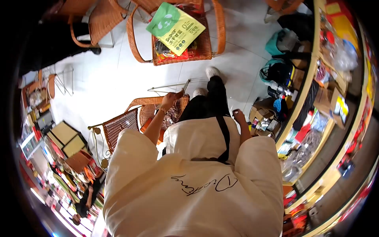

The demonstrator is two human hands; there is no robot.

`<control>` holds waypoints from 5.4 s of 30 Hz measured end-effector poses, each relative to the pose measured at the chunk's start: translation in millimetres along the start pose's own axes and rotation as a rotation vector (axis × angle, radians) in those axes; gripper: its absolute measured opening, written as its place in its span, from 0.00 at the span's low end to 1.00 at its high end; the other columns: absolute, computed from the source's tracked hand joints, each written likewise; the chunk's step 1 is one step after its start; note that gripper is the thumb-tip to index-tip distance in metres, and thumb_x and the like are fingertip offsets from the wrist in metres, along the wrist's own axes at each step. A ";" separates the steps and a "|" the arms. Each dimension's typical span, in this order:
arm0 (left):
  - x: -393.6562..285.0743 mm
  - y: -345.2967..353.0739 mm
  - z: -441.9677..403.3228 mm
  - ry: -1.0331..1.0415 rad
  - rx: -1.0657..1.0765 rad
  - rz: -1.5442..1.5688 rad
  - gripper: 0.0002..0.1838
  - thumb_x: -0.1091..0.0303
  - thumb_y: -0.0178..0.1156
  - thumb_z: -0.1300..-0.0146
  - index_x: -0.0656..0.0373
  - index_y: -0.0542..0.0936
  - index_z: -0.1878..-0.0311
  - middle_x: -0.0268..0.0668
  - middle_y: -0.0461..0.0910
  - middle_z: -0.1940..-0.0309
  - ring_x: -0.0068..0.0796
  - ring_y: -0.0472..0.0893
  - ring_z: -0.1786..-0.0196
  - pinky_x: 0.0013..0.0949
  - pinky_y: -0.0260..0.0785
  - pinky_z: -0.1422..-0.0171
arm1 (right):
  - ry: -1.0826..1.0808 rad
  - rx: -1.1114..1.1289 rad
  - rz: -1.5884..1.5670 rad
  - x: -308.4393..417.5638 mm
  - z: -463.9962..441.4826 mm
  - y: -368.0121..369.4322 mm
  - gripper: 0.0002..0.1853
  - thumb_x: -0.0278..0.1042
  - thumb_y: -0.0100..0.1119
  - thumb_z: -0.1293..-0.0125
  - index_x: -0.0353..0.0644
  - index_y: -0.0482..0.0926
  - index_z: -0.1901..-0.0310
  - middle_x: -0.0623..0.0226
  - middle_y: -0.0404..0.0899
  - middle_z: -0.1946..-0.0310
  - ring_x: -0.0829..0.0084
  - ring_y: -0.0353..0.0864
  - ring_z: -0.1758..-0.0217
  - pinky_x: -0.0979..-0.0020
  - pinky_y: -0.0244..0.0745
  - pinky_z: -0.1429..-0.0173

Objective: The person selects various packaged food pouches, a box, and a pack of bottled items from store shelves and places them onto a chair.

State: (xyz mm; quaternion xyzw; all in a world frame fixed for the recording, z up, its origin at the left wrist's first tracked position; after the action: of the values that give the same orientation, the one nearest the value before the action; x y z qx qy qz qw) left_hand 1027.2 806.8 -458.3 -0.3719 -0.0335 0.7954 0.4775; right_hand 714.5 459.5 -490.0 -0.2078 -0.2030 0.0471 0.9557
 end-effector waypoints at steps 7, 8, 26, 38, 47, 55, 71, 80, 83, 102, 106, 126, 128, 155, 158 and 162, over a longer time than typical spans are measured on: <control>85.2 35.7 47.5 0.813 -0.053 -0.928 0.15 0.61 0.50 0.43 0.59 0.82 0.64 0.50 0.79 0.59 0.48 0.78 0.55 0.45 0.70 0.50 | 0.070 -0.142 -0.460 -66.0 108.4 35.9 0.13 0.38 0.52 0.38 0.42 0.76 0.54 0.62 0.82 0.69 0.70 0.81 0.72 0.70 0.75 0.65; 80.2 35.5 57.4 0.676 0.120 -0.855 0.14 0.62 0.50 0.43 0.59 0.82 0.64 0.50 0.79 0.60 0.48 0.78 0.56 0.45 0.70 0.50 | 0.147 -0.156 -0.613 -78.2 119.0 40.6 0.13 0.37 0.52 0.38 0.42 0.75 0.54 0.63 0.82 0.71 0.73 0.79 0.77 0.72 0.73 0.73; -110.6 235.3 145.5 0.444 0.455 -0.123 0.16 0.62 0.48 0.34 0.60 0.77 0.51 0.37 0.82 0.66 0.27 0.79 0.67 0.31 0.72 0.61 | 0.046 -0.549 -0.802 -258.5 262.9 147.3 0.14 0.38 0.53 0.38 0.39 0.76 0.56 0.63 0.81 0.65 0.72 0.82 0.66 0.73 0.75 0.68; -8.1 270.3 135.5 0.866 0.680 -1.048 0.22 0.54 0.46 0.42 0.59 0.80 0.56 0.52 0.78 0.56 0.51 0.74 0.47 0.43 0.66 0.44 | 0.667 -0.635 -1.374 -406.0 400.9 316.2 0.14 0.41 0.46 0.38 0.41 0.76 0.73 0.64 0.81 0.77 0.72 0.73 0.86 0.69 0.68 0.84; -134.3 360.2 100.8 0.703 0.770 -1.104 0.16 0.60 0.52 0.41 0.60 0.80 0.57 0.44 0.82 0.64 0.40 0.81 0.60 0.38 0.72 0.54 | 0.814 -0.497 -1.770 -368.4 368.1 298.9 0.13 0.42 0.46 0.37 0.44 0.75 0.59 0.66 0.81 0.74 0.73 0.76 0.78 0.68 0.70 0.78; -302.8 526.7 128.8 0.697 0.959 -0.859 0.16 0.60 0.51 0.38 0.60 0.78 0.53 0.40 0.83 0.66 0.30 0.81 0.65 0.29 0.72 0.59 | 0.357 -1.088 -1.351 -368.2 311.6 19.2 0.17 0.44 0.53 0.37 0.37 0.76 0.57 0.63 0.81 0.71 0.74 0.78 0.74 0.74 0.72 0.72; -353.6 708.9 270.7 0.606 1.335 -1.081 0.18 0.58 0.52 0.35 0.63 0.76 0.53 0.37 0.79 0.62 0.26 0.79 0.59 0.29 0.72 0.57 | 0.391 -0.896 -1.712 -518.3 308.4 -252.9 0.31 0.65 0.44 0.39 0.41 0.76 0.57 0.60 0.79 0.73 0.67 0.78 0.78 0.67 0.73 0.75; -388.5 814.7 341.2 0.238 1.212 -0.757 0.14 0.59 0.49 0.35 0.55 0.76 0.54 0.29 0.79 0.63 0.21 0.77 0.61 0.28 0.68 0.54 | 0.586 -1.068 -1.372 -587.7 275.8 -318.0 0.33 0.62 0.39 0.36 0.35 0.80 0.66 0.58 0.79 0.80 0.65 0.80 0.80 0.63 0.74 0.73; -382.6 832.0 334.0 -0.020 1.193 -0.431 0.16 0.55 0.49 0.36 0.51 0.74 0.50 0.29 0.78 0.58 0.21 0.75 0.56 0.28 0.66 0.52 | 0.289 -1.282 -1.493 -582.1 285.9 -318.8 0.23 0.49 0.47 0.34 0.34 0.74 0.75 0.66 0.71 0.87 0.72 0.74 0.86 0.70 0.71 0.81; -375.6 765.6 407.5 -0.400 1.385 -0.417 0.35 0.43 0.53 0.40 0.61 0.66 0.38 0.40 0.73 0.45 0.33 0.75 0.46 0.33 0.66 0.41 | -0.439 -0.826 -1.648 -372.4 478.2 -272.6 0.19 0.38 0.50 0.33 0.36 0.71 0.80 0.70 0.69 0.85 0.76 0.72 0.81 0.75 0.69 0.73; -417.6 713.3 469.3 -0.499 1.369 -0.194 0.30 0.50 0.50 0.38 0.61 0.67 0.39 0.42 0.75 0.47 0.38 0.75 0.47 0.36 0.66 0.39 | -0.502 -0.871 -1.218 -353.2 508.4 -283.5 0.20 0.38 0.52 0.33 0.35 0.72 0.82 0.71 0.70 0.86 0.79 0.72 0.81 0.77 0.66 0.75; -417.1 404.2 479.6 0.683 0.518 0.454 0.26 0.68 0.61 0.40 0.63 0.65 0.40 0.35 0.74 0.53 0.22 0.72 0.52 0.26 0.65 0.47 | -0.424 0.122 -1.643 -208.1 454.0 -264.4 0.25 0.38 0.59 0.40 0.41 0.67 0.43 0.65 0.75 0.52 0.71 0.75 0.50 0.69 0.71 0.47; -398.1 367.1 485.1 0.652 0.407 0.587 0.26 0.69 0.59 0.40 0.66 0.64 0.40 0.36 0.74 0.51 0.22 0.71 0.50 0.26 0.63 0.44 | -0.433 0.137 -1.518 -180.8 446.4 -262.9 0.23 0.37 0.59 0.41 0.40 0.68 0.45 0.66 0.75 0.54 0.73 0.75 0.51 0.70 0.71 0.48; -77.5 75.5 494.9 0.328 -0.220 1.143 0.31 0.65 0.56 0.38 0.64 0.58 0.34 0.40 0.69 0.44 0.27 0.70 0.46 0.29 0.60 0.40 | -0.512 0.476 -0.805 104.4 461.9 12.1 0.29 0.31 0.60 0.41 0.36 0.62 0.39 0.66 0.73 0.48 0.76 0.71 0.46 0.73 0.65 0.41; -45.5 77.3 479.4 0.252 -0.241 1.198 0.30 0.67 0.58 0.40 0.63 0.60 0.37 0.39 0.70 0.47 0.27 0.71 0.49 0.28 0.63 0.43 | -0.425 0.608 -0.740 118.6 439.3 40.4 0.27 0.32 0.59 0.40 0.36 0.64 0.40 0.67 0.74 0.49 0.76 0.72 0.47 0.73 0.66 0.42; 11.4 111.9 450.0 0.077 -0.273 1.182 0.26 0.66 0.61 0.41 0.61 0.64 0.41 0.37 0.75 0.52 0.27 0.74 0.52 0.30 0.67 0.47 | -0.338 0.646 -0.471 97.5 374.7 79.3 0.31 0.35 0.59 0.42 0.36 0.61 0.38 0.65 0.72 0.46 0.74 0.71 0.45 0.73 0.66 0.43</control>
State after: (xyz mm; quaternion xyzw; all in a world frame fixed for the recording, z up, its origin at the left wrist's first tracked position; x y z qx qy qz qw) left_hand 661.4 890.9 -185.9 -0.4138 0.0942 0.9004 -0.0962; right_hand 650.4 690.2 -175.6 0.1645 -0.3736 -0.0779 0.9096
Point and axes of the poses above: each hand's wrist, its own z-axis away from the middle knuckle, its own y-axis out of the palm, x = y × z, the point moved 5 cm from there along -z, towards the middle knuckle
